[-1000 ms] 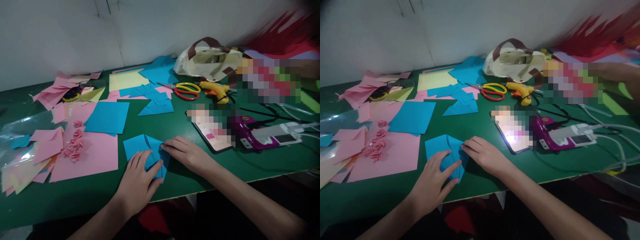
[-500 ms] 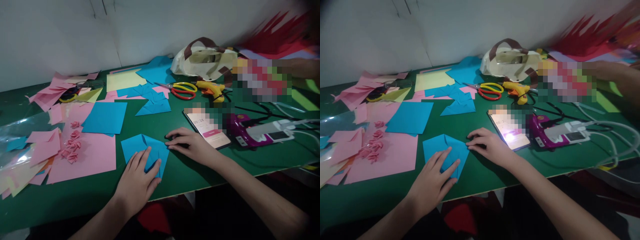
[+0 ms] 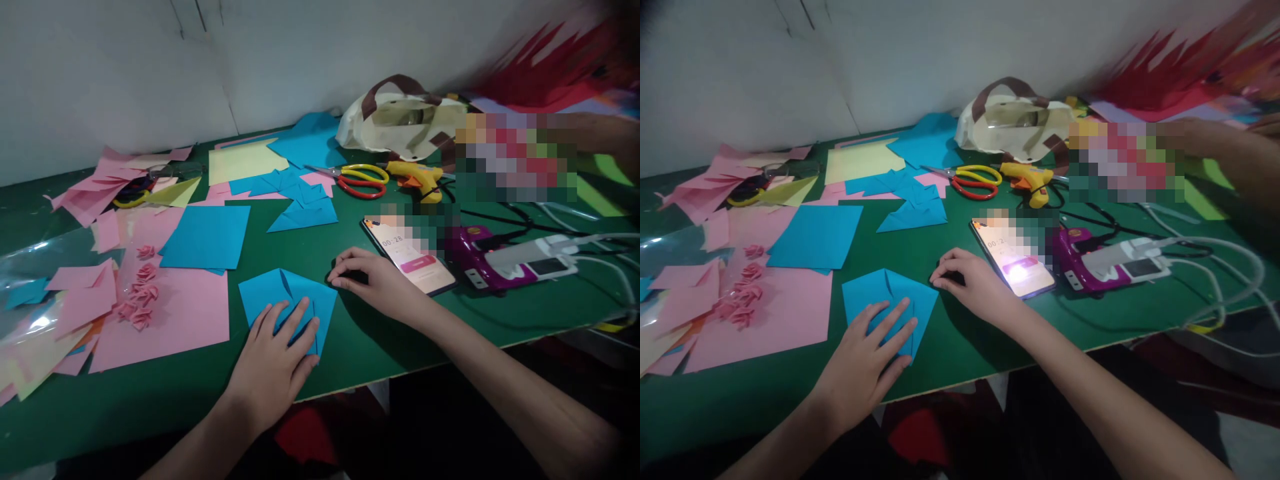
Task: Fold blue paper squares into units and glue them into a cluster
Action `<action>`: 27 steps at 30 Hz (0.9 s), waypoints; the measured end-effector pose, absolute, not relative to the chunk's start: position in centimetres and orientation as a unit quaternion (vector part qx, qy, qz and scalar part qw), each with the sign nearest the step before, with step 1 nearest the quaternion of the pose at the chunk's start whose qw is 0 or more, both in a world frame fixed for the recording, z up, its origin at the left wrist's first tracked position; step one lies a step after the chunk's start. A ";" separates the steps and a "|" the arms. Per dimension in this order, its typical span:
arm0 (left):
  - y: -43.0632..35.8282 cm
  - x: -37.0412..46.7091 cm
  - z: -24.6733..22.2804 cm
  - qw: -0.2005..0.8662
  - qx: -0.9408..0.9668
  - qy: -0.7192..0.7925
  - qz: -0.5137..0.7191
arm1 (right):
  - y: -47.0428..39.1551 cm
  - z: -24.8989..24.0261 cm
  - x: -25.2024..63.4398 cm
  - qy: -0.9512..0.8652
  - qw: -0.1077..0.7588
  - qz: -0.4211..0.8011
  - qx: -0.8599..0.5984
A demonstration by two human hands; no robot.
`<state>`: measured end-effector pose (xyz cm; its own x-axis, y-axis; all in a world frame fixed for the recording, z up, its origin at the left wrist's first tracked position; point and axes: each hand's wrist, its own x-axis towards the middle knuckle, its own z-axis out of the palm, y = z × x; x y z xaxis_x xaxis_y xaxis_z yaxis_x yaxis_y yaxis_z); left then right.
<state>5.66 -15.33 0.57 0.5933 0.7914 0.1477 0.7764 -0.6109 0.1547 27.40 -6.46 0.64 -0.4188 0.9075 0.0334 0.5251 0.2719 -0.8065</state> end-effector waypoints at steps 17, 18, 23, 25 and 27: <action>-15.6 5.8 1.3 0.036 0.892 0.447 0.063 | -6.8 0.4 27.0 -0.776 0.276 0.317 -0.470; -15.7 5.9 1.5 0.039 0.888 0.455 0.054 | -7.0 0.3 26.9 -0.785 0.277 0.289 -0.472; -16.3 6.2 1.7 0.094 0.865 0.487 0.075 | -8.9 -0.6 25.8 -0.810 0.276 0.187 -0.482; -16.1 6.0 1.7 0.132 0.852 0.489 0.137 | -9.5 -1.0 25.5 -0.811 0.290 0.190 -0.471; -15.5 5.7 1.8 0.160 0.827 0.497 0.207 | -9.6 -1.2 25.4 -0.817 0.303 0.185 -0.455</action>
<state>5.66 -15.49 1.81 0.4208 0.8882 0.1843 0.7553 -0.4555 0.4711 25.40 -9.64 -1.17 -0.4022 0.8554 0.3264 0.6306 0.5173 -0.5786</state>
